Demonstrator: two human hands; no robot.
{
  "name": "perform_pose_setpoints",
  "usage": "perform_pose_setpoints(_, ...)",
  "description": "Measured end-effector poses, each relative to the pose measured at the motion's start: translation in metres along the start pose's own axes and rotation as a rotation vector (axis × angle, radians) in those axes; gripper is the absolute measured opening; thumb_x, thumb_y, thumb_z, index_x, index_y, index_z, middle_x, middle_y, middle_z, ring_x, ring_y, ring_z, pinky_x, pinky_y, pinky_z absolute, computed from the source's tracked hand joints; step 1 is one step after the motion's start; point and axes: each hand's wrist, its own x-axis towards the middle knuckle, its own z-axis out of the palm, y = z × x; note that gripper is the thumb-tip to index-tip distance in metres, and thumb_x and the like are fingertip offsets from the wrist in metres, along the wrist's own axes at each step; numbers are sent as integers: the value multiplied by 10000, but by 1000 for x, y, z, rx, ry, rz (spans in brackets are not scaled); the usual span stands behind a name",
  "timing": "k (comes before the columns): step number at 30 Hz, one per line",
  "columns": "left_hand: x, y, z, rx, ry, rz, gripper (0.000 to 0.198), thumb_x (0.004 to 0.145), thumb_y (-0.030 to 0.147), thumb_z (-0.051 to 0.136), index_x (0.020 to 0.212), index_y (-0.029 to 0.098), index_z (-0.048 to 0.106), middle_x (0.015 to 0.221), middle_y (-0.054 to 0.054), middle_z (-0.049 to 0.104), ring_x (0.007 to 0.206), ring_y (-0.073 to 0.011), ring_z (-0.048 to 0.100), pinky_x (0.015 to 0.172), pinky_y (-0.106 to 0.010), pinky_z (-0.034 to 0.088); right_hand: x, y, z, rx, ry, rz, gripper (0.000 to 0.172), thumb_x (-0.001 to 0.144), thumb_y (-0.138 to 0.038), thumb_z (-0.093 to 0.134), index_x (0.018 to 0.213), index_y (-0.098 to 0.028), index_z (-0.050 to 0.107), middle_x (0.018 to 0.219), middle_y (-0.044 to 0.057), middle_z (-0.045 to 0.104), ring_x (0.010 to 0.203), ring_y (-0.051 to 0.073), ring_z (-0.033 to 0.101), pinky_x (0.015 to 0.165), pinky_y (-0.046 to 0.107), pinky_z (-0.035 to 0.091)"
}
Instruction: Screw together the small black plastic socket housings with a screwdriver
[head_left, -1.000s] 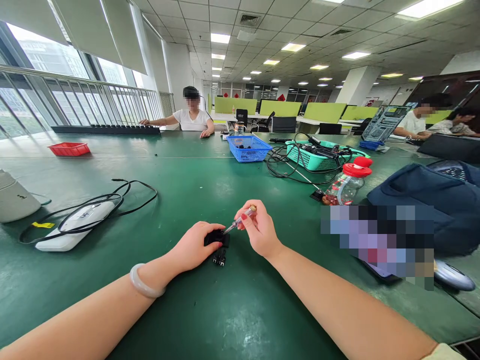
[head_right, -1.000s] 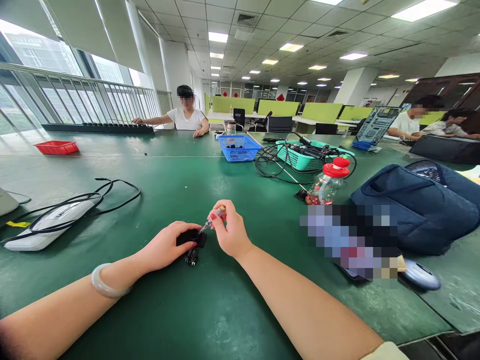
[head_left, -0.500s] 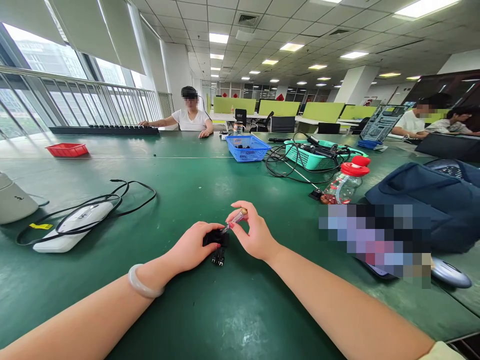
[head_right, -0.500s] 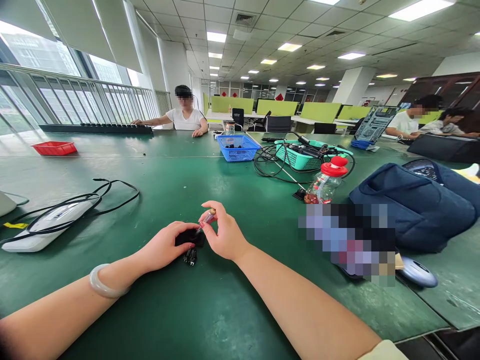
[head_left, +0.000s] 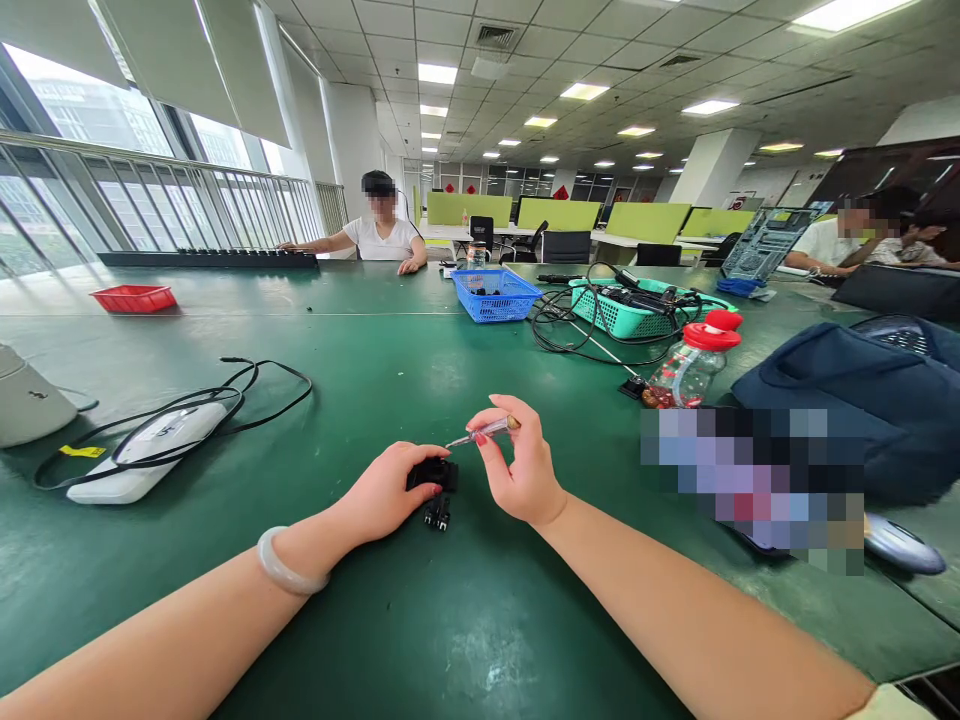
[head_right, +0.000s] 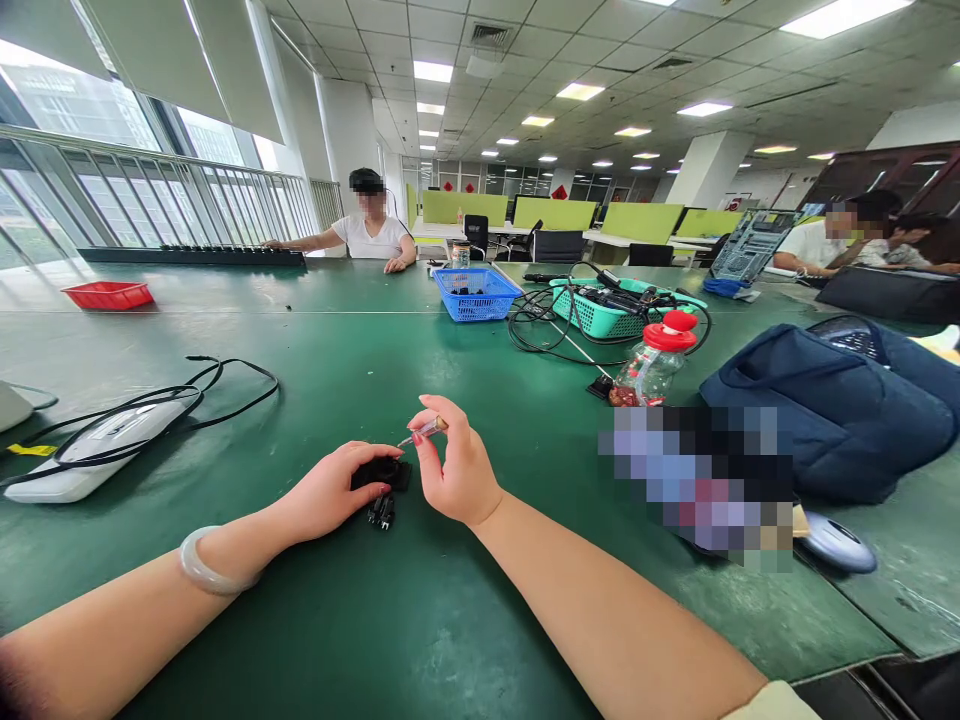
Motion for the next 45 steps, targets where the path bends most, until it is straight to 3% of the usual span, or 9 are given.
perform_pose_setpoints(6,-2,1,-1,-4,-8,-19,405,803,319,604,1205,271,617,1198,-60,655,1149,-257,581,1052,-449,459,3,7,1,47,27,180,374,934,-183,467,1280,-277,356,997,49,640,853,172,670,823,399,554)
perform_pose_setpoints(17,0,4,-2,-10,-4,-29,411,790,288,594,1200,255,599,1223,-57,653,1164,-258,574,1060,-456,456,4,12,2,219,79,365,368,907,-239,523,1239,-279,371,944,21,612,780,158,656,808,413,567)
perform_pose_setpoints(29,0,3,-2,28,-27,-16,427,810,304,588,1233,260,609,1199,-64,661,1152,-257,571,1054,-454,457,3,19,5,304,1,476,365,879,-267,549,1212,-277,400,897,-5,613,774,153,665,780,397,571)
perform_pose_setpoints(45,0,1,-1,7,-2,-12,419,821,362,579,1228,273,620,1223,-46,664,1182,-257,565,1070,-432,452,8,16,3,238,-106,468,353,889,-249,520,1210,-267,373,851,-11,625,774,148,644,789,390,559)
